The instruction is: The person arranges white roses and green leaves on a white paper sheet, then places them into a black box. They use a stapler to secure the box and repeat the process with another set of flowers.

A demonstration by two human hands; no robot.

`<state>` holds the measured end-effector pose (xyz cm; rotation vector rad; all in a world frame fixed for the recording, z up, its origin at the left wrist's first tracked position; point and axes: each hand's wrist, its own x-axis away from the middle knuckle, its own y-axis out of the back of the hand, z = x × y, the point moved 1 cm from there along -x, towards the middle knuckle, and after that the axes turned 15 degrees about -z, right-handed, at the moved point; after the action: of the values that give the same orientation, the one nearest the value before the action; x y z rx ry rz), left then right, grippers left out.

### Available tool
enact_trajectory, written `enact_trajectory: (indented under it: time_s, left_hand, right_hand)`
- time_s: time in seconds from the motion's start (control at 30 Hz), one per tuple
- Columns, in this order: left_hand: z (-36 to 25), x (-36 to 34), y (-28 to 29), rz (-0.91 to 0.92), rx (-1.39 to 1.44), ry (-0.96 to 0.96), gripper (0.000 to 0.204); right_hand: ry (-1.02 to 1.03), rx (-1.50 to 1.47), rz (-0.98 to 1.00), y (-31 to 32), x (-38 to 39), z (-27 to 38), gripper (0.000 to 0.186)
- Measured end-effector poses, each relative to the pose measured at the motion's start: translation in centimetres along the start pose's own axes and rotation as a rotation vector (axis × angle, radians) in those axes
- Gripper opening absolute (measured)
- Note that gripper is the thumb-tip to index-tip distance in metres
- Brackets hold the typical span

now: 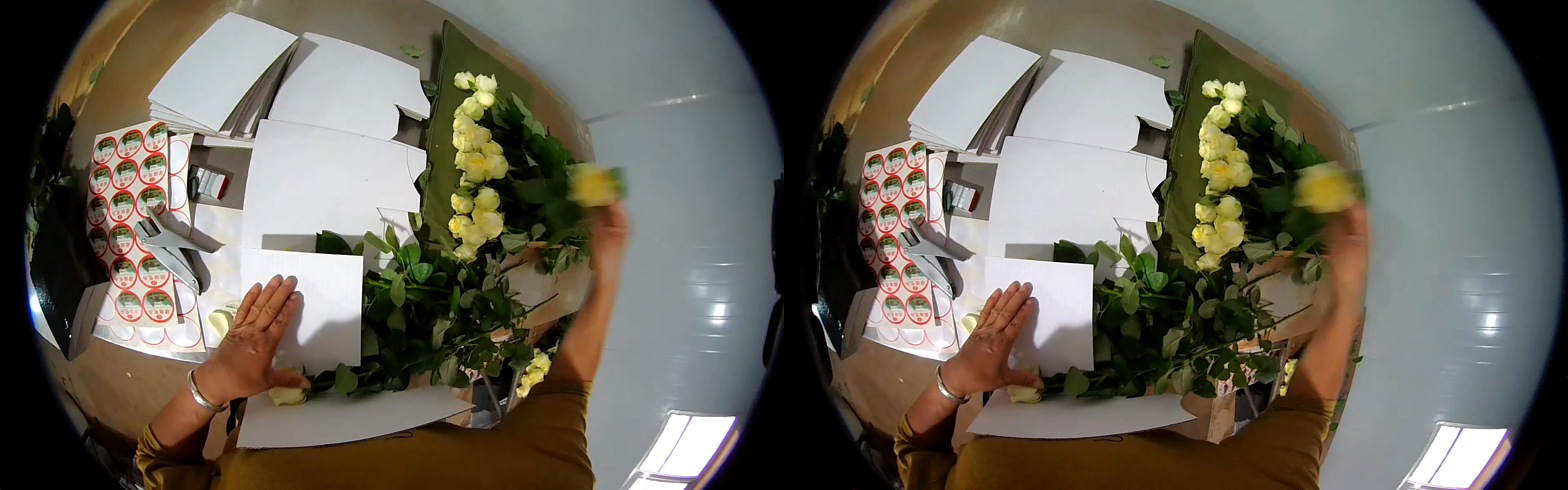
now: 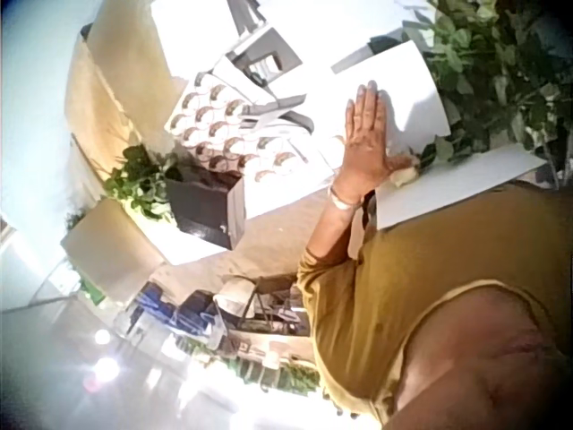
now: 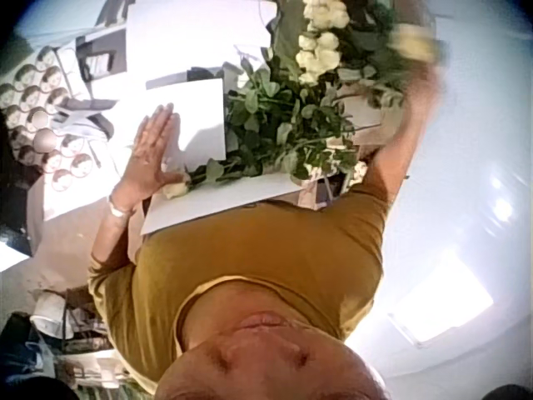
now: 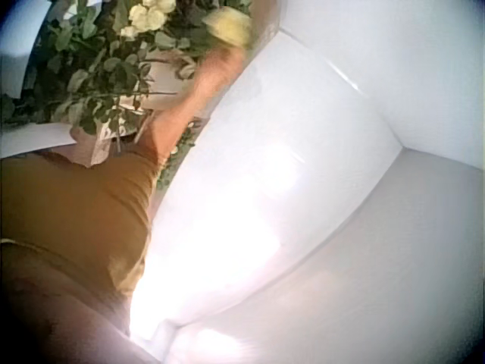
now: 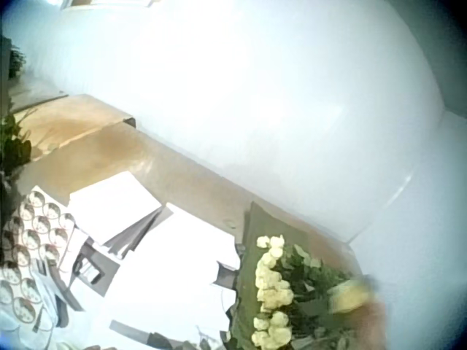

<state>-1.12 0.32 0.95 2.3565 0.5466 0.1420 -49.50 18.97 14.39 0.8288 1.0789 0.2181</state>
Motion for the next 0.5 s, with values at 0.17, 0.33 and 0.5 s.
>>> enact_trajectory:
  time_s: [0.17,0.33,0.5]
  left_hand:
    - [-0.3,0.0,0.1,0.011,-0.022,0.023,0.115]
    - [-0.2,-0.4,0.6,0.025,-0.031,-0.002,0.110]
    - [0.0,-0.6,0.5,0.012,-0.026,-0.023,0.110]
  right_hand:
    - [0.261,0.034,-0.823,14.8,-4.8,15.4,0.030]
    - [0.386,0.229,-0.023,7.7,0.2,7.8,0.026]
    - [0.047,0.057,0.277,-5.1,6.4,-2.9,0.023]
